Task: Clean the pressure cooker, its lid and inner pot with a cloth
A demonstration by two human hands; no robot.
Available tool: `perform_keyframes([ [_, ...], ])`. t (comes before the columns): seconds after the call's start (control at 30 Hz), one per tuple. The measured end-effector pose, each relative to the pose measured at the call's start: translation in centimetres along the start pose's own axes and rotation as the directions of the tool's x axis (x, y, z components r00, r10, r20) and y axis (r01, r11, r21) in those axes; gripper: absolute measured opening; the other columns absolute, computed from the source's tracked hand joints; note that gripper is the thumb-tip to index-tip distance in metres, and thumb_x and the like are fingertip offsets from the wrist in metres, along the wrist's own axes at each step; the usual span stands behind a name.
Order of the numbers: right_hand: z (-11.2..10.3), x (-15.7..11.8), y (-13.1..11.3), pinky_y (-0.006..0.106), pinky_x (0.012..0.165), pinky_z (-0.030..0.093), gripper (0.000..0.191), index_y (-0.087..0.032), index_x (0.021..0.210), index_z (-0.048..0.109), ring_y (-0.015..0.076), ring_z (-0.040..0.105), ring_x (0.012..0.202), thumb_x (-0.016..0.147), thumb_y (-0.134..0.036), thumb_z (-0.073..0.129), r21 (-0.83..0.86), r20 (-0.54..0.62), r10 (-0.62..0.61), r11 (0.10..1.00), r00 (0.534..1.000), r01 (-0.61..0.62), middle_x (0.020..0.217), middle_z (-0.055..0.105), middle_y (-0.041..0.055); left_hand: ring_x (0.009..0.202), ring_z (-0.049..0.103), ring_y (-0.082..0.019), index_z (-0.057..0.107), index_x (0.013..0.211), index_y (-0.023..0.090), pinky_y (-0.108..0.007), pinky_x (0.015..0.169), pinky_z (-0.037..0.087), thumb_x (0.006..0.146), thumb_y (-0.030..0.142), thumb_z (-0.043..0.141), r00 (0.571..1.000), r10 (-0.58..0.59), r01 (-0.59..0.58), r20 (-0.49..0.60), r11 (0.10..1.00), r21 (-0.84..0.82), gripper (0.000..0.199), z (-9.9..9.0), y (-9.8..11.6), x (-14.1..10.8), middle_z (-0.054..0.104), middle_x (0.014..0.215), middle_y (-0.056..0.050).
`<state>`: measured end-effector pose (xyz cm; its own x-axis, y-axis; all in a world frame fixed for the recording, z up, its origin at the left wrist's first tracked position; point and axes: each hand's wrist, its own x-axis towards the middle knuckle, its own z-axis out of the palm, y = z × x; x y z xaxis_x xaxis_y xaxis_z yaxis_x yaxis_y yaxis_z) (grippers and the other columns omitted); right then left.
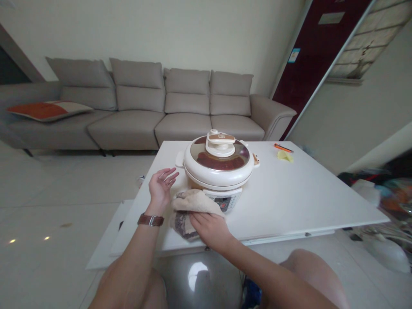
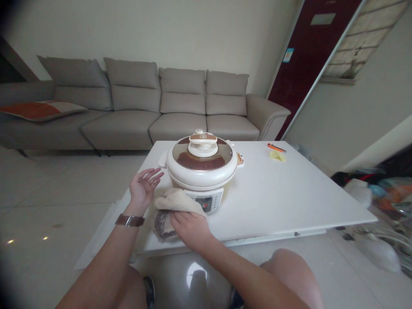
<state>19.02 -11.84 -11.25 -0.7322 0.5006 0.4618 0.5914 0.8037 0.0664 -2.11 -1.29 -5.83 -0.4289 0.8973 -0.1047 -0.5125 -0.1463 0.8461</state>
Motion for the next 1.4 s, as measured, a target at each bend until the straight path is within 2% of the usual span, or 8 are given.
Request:
perform_keyframes([
  [0.23,-3.1,3.1,-0.7,0.035,0.093,0.054,0.029,-0.017,0.132,0.062,0.0212,0.067,0.115,0.104,-0.018,0.053,-0.02,-0.021,0.072,0.997,0.997,-0.073,0.129,0.073,0.0123,0.09,0.076,-0.026,0.069,0.084,0.018,-0.03,0.068,0.049,0.07,0.042,0.057,1.0,0.021,-0.02,-0.009,1.0,0.017,0.03,-1.1,1.1,1.1,0.078,0.106,-0.015],
  [0.47,-0.2,3.4,-1.5,0.032,0.089,0.056,0.013,-0.016,0.111,0.069,0.0199,0.07,0.102,0.102,-0.018,0.059,-0.039,0.13,0.122,0.992,0.984,-0.118,0.114,0.076,0.0111,0.089,0.075,-0.026,0.07,0.079,0.019,-0.029,0.066,0.049,0.07,0.038,0.056,0.998,0.02,-0.021,-0.066,1.0,-0.007,0.025,-1.9,1.9,1.5,0.078,0.103,-0.014],
  [0.57,1.0,1.9,-1.2,0.033,0.086,0.056,0.013,-0.016,0.106,0.07,0.0203,0.071,0.097,0.101,-0.018,0.058,-0.023,0.176,0.08,0.997,0.981,-0.077,0.106,0.077,0.0088,0.089,0.075,-0.026,0.07,0.08,0.019,-0.03,0.067,0.05,0.072,0.039,0.056,1.0,0.011,-0.011,-0.028,1.0,-0.002,0.026,-1.6,1.7,1.3,0.078,0.105,-0.014],
  [0.7,0.8,-0.8,-0.2,0.034,0.082,0.054,0.015,-0.015,0.111,0.07,0.0208,0.07,0.092,0.101,-0.019,0.058,0.016,0.164,-0.002,1.0,0.986,-0.001,0.101,0.077,0.0077,0.087,0.075,-0.026,0.07,0.08,0.019,-0.031,0.067,0.05,0.072,0.04,0.056,1.0,0.011,-0.011,-0.001,1.0,0.013,0.027,-1.3,1.4,1.3,0.078,0.104,-0.014],
  [0.9,-0.9,-4.7,1.9,0.036,0.097,0.05,0.024,-0.015,0.124,0.066,0.0208,0.068,0.109,0.102,-0.02,0.058,0.041,0.218,-0.079,0.997,0.973,0.072,0.116,0.076,0.0093,0.082,0.075,-0.024,0.069,0.08,0.018,-0.029,0.066,0.05,0.069,0.039,0.058,1.0,-0.015,0.015,0.007,1.0,0.002,0.026,-0.8,1.2,0.9,0.078,0.097,-0.012],
  [1.03,-1.2,-7.4,3.7,0.038,0.101,0.048,0.027,-0.013,0.127,0.066,0.0226,0.068,0.111,0.103,-0.021,0.054,0.033,0.179,-0.131,0.991,0.975,0.127,0.118,0.077,0.0101,0.08,0.075,-0.024,0.07,0.078,0.019,-0.029,0.065,0.05,0.069,0.037,0.057,0.999,-0.028,0.028,0.02,1.0,0.012,0.024,-0.5,0.9,0.5,0.079,0.094,-0.01],
  [1.3,-2.3,-12.2,7.8,0.041,0.111,0.042,0.037,-0.014,0.131,0.065,0.0225,0.068,0.112,0.097,-0.01,0.05,0.042,0.086,-0.153,0.988,0.985,0.15,0.115,0.078,0.0093,0.077,0.075,-0.024,0.072,0.074,0.018,-0.029,0.064,0.05,0.069,0.035,0.058,0.998,-0.046,0.045,0.051,0.999,0.031,0.022,0.2,0.2,-0.3,0.079,0.09,-0.01],
  [1.4,-2.7,-14.2,9.3,0.045,0.115,0.041,0.048,-0.015,0.134,0.065,0.0243,0.069,0.114,0.088,-0.006,0.055,0.032,0.098,-0.095,0.995,0.991,0.092,0.119,0.078,0.0106,0.075,0.074,-0.024,0.073,0.074,0.017,-0.029,0.064,0.049,0.069,0.034,0.059,0.996,-0.061,0.059,0.061,0.998,0.032,0.023,0.5,0.0,-0.6,0.079,0.089,-0.01],
])
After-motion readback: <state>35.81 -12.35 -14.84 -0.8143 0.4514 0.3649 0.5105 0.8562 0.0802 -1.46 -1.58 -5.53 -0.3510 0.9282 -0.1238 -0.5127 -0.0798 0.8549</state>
